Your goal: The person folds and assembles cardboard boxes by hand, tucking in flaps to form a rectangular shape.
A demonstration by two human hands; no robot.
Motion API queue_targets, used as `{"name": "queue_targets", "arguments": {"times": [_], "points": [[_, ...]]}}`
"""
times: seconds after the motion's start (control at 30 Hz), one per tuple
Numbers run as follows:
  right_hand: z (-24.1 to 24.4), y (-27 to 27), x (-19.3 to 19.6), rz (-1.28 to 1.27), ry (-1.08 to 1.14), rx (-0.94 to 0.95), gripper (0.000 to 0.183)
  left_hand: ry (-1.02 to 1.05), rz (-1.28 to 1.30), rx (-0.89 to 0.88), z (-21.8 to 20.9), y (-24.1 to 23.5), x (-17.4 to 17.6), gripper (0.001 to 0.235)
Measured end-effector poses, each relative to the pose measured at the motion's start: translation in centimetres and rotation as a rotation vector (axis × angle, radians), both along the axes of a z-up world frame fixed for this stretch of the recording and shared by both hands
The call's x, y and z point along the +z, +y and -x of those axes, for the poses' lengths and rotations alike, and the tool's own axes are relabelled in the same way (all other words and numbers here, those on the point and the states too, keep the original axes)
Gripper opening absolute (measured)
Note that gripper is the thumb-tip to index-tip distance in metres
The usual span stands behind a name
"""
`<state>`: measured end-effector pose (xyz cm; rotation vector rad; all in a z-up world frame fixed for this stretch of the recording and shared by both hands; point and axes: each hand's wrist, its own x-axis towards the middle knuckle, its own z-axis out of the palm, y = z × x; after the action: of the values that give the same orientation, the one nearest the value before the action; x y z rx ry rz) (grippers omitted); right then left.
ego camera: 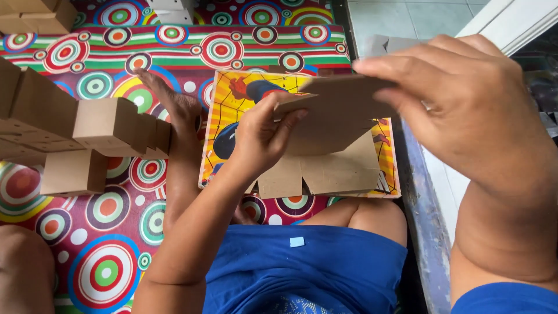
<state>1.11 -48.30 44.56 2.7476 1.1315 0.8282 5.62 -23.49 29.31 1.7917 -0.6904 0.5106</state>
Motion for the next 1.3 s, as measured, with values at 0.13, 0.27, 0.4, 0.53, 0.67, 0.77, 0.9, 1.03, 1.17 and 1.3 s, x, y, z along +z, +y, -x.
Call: {"name": "queue_targets", "arguments": {"times": [0.13,0.27,0.4,0.53,0.67,0.77,0.9,1.03,1.17,1.3], "points": [[2.0,0.2,-1.2,-0.277,0.020,0.123,0.021,-0.324,-0.013,-0.046,1.6,0.6,3.7,0.018],[2.2,-2.4,-8.1,-0.378,-0.150,0.196,0.017,-0.778,-0.249,0.126,3.0,1.1,3.0,0.009],[2.9,-4.1,-18.5,-0.238,-0.233,0.190,0.019,-0.871,-0.306,0.243,1.0,0.3,-5.7,0.013],[4.4,-1.2,-25.5,-0.291,-0.187,0.172,0.010,-0.687,-0.415,0.183,1.9,-0.1,-12.6,0.018],[6.8,-0.4,-27.6,-0.310,-0.016,0.127,0.009,-0.522,-0.504,0.209,4.9,-0.7,-14.5,0.013],[6.8,-0.7,-28.2,-0.337,0.009,0.097,0.012,-0.470,-0.537,0.234,6.1,-1.0,-15.4,0.012],[6.4,-1.6,-29.5,-0.277,0.027,0.065,0.018,-0.455,-0.533,0.219,6.6,-0.7,-16.7,0.010],[6.1,-1.8,-30.4,-0.213,0.038,0.066,0.022,-0.421,-0.553,0.229,7.0,-0.6,-16.5,0.008],[6.1,-1.7,-30.5,-0.177,0.049,0.057,0.025,-0.321,-0.681,0.200,9.0,-0.6,-15.3,0.035],[6.0,-1.4,-29.8,-0.219,0.054,0.075,0.022,-0.417,-0.732,0.232,11.0,-1.7,-16.4,0.030]]}}
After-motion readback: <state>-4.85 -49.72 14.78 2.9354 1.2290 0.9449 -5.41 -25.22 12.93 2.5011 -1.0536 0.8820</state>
